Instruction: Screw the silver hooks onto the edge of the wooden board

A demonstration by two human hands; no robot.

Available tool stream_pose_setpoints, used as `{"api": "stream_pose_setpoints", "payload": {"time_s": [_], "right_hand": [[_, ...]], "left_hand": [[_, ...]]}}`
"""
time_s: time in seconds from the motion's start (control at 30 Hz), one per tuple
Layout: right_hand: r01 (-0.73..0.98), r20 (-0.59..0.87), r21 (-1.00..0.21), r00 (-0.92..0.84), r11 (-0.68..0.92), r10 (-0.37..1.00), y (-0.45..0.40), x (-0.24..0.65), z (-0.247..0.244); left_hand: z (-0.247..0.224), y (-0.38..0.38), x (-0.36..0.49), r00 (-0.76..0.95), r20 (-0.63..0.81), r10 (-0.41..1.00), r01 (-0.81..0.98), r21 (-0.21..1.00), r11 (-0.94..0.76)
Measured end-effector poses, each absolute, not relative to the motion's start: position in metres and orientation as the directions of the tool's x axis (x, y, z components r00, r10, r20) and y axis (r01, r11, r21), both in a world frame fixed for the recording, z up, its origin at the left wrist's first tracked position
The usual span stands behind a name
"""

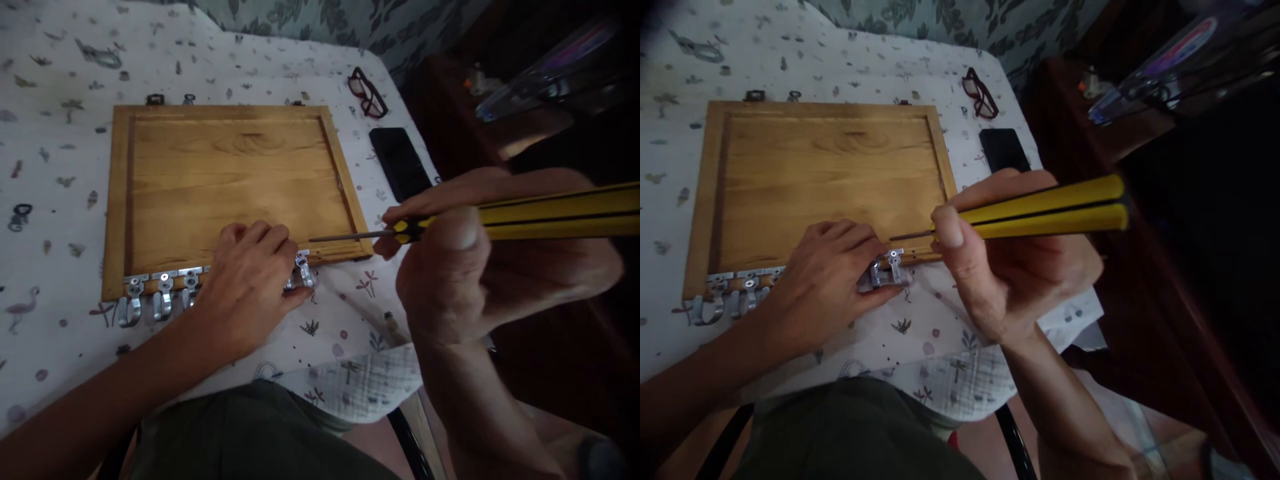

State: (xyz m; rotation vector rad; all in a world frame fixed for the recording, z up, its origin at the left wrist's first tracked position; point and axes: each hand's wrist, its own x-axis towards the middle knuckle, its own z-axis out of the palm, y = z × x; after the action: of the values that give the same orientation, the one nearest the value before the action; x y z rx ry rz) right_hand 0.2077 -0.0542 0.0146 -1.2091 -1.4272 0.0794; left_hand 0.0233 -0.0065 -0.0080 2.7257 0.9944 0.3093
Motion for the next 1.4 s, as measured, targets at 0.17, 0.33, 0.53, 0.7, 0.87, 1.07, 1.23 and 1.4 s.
{"api": "stream_pose_setpoints", "payload": {"time_s": [0.17,0.33,0.53,0.7,0.87,1.07,1.23,1.4], "right_hand": [[0.636,0.681,-0.600,0.088,0.486,0.727,-0.054,0.215,0.010],[0.608,0.614,-0.653,0.076,0.452,0.785,-0.052,0.218,0.001],[0.608,0.573,-0.675,0.073,0.419,0.816,-0.053,0.216,0.005],[0.599,0.586,-0.660,0.031,0.454,0.810,-0.050,0.219,0.003],[0.508,0.607,-0.585,-0.243,0.632,0.757,-0.040,0.229,0.009],[0.462,0.474,-0.682,-0.310,0.566,0.824,-0.034,0.233,0.024],[0.543,0.536,-0.635,-0.203,0.550,0.819,-0.034,0.232,0.012],[0.616,0.647,-0.567,-0.078,0.546,0.759,-0.034,0.226,-0.001]], "left_hand": [[-0.007,-0.006,0.024,0.750,0.092,0.655,0.610,0.283,-0.740],[-0.005,-0.006,0.024,0.752,0.077,0.655,0.615,0.276,-0.739],[-0.004,-0.006,0.023,0.762,0.072,0.643,0.604,0.278,-0.747],[-0.005,-0.007,0.022,0.751,0.087,0.655,0.612,0.283,-0.739],[-0.007,-0.007,0.023,0.756,0.115,0.644,0.599,0.275,-0.752],[-0.006,-0.006,0.022,0.760,0.112,0.641,0.600,0.262,-0.756],[-0.001,-0.006,0.022,0.763,0.066,0.644,0.607,0.273,-0.747],[-0.004,-0.006,0.023,0.757,0.067,0.650,0.611,0.279,-0.741]]}}
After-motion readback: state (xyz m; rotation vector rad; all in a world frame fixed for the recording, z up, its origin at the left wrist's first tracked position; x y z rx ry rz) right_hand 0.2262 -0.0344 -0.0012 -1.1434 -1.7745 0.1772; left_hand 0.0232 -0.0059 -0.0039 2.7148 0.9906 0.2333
